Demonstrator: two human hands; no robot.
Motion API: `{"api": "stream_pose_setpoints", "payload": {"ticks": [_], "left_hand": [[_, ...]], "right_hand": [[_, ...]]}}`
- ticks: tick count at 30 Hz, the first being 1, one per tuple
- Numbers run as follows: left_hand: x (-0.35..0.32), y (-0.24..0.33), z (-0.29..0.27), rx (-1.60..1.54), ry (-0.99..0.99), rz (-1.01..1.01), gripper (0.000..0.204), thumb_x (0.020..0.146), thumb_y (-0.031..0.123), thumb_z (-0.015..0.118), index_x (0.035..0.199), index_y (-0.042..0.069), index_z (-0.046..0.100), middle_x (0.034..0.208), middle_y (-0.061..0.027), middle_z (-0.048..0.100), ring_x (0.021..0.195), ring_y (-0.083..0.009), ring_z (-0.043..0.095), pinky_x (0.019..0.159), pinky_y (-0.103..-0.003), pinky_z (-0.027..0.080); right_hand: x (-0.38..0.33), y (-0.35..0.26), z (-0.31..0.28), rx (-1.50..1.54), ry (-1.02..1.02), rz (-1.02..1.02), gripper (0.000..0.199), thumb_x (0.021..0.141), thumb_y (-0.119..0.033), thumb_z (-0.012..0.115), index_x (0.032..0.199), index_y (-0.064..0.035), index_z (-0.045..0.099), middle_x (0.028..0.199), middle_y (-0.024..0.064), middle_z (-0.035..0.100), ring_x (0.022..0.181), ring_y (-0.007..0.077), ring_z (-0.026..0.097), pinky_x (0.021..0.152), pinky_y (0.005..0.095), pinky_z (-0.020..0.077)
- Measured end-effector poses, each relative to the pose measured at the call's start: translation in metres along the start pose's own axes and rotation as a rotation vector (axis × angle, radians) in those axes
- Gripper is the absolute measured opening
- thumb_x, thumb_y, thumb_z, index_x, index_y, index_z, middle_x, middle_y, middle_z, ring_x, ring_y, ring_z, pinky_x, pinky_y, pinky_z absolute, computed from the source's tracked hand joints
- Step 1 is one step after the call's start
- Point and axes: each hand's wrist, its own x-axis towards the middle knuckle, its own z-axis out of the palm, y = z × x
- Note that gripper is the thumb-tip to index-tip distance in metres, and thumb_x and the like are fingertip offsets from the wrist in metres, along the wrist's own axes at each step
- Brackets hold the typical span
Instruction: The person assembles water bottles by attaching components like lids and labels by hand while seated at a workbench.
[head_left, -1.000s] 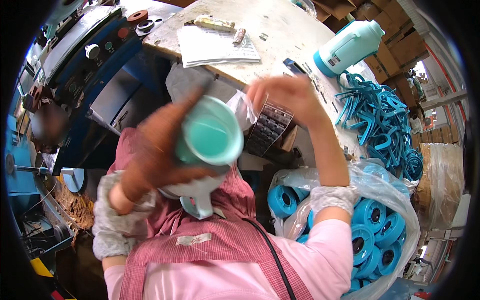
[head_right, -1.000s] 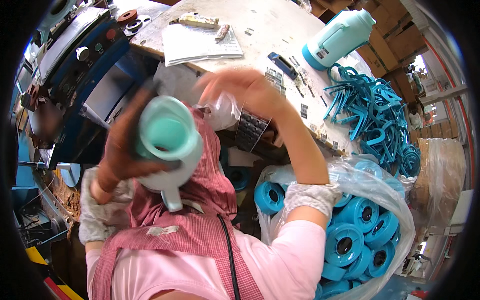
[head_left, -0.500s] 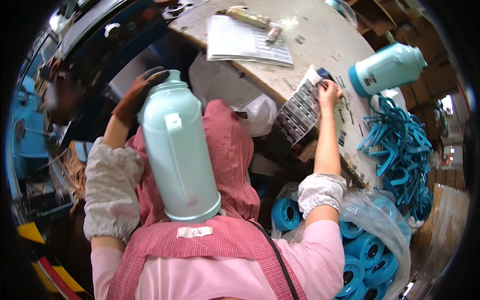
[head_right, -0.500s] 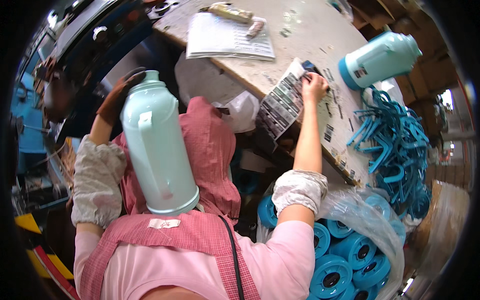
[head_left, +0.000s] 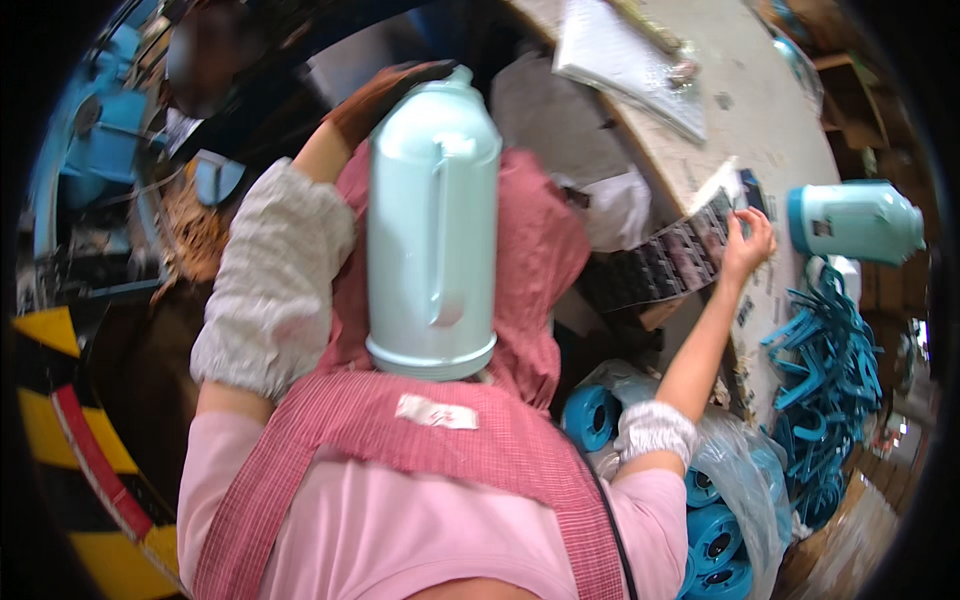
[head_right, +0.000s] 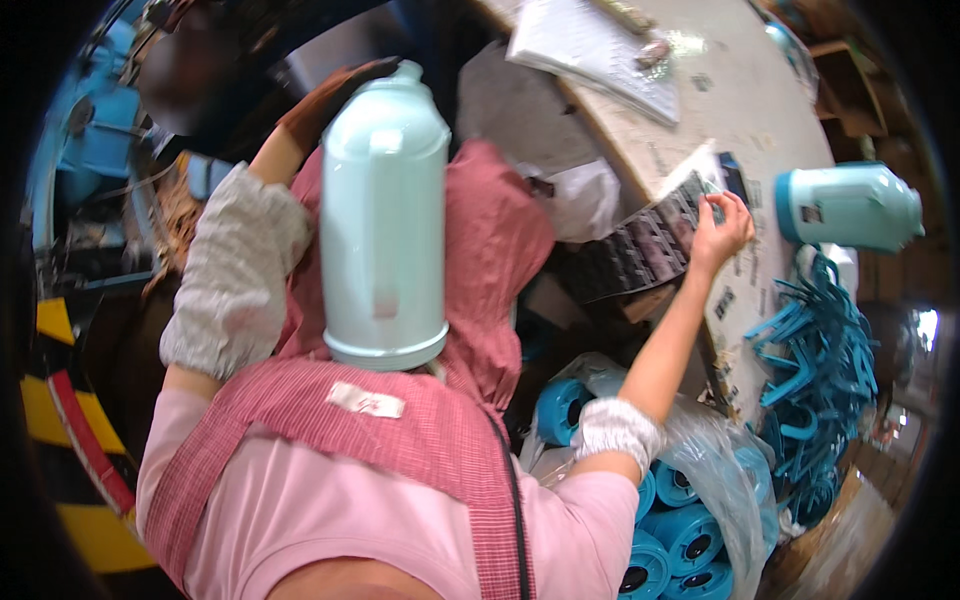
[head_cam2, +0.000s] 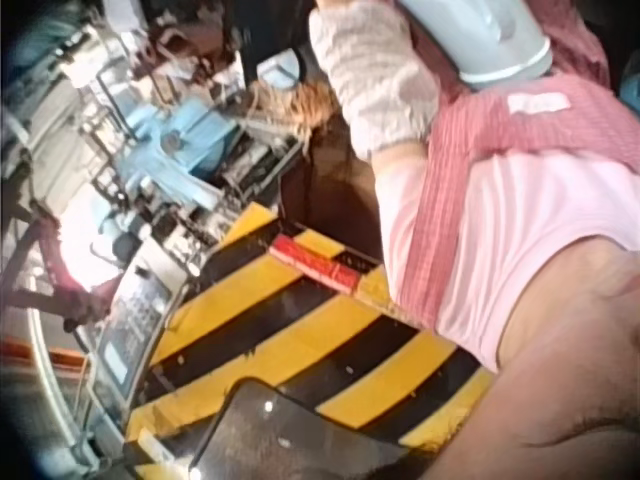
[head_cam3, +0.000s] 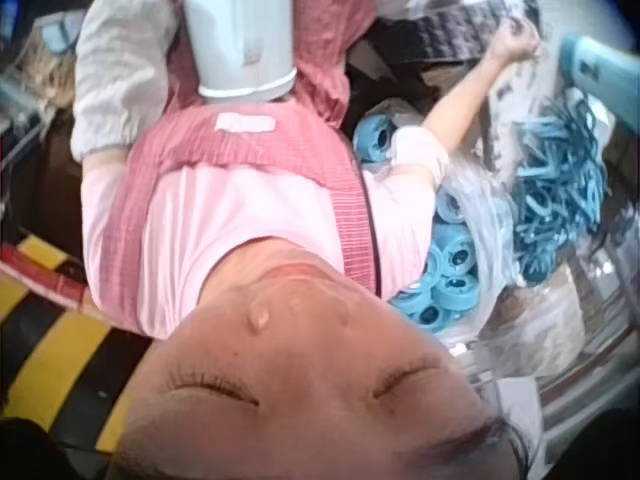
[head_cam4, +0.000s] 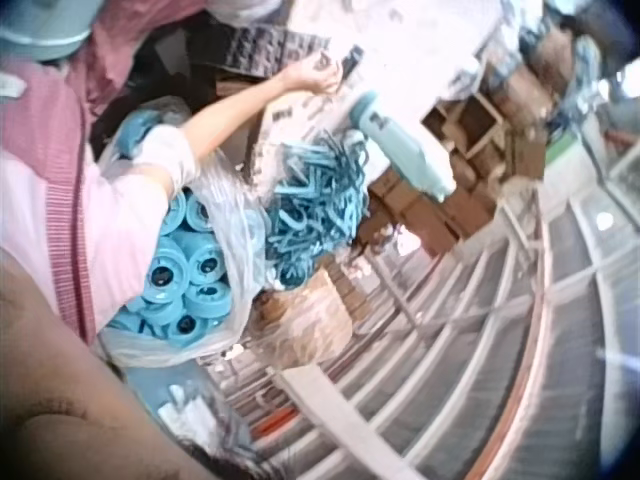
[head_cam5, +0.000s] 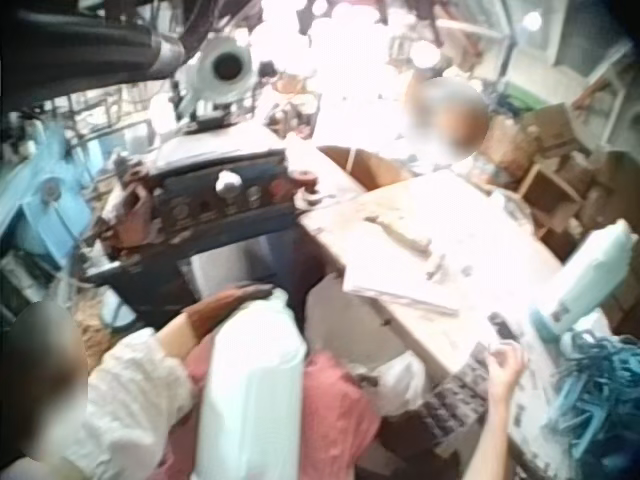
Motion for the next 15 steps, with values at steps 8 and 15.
{"api": "stream_pose_setpoints", "payload": {"ticks": [8, 15], "left_hand": [[-0.025, 0.003, 0.018, -0.116, 0.135, -0.255, 0.050, 0.091, 0.043, 0.047, 0.130, 0.013, 0.047, 0.124, -0.0123, 0.053, 0.110, -0.0208, 0.054, 0.094, -0.031, 0.043], [-0.034, 0.006, 0.009, -0.208, 0.217, -0.237, 0.051, 0.086, 0.043, 0.055, 0.126, 0.011, 0.051, 0.119, -0.0112, 0.056, 0.103, -0.0205, 0.058, 0.089, -0.031, 0.047]], "right_hand": [[-0.098, -0.268, -0.092, 1.577, -1.220, 0.854, 0.040, 0.077, 0.005, 0.062, 0.114, -0.0049, 0.049, 0.086, -0.0014, 0.051, 0.080, 0.0043, 0.051, 0.068, 0.0182, 0.0433], [-0.110, -0.303, -0.089, 1.470, -1.143, 0.666, 0.041, 0.077, 0.005, 0.063, 0.113, -0.0049, 0.046, 0.081, 0.0008, 0.052, 0.074, 0.0058, 0.051, 0.067, 0.0194, 0.0431]]}}
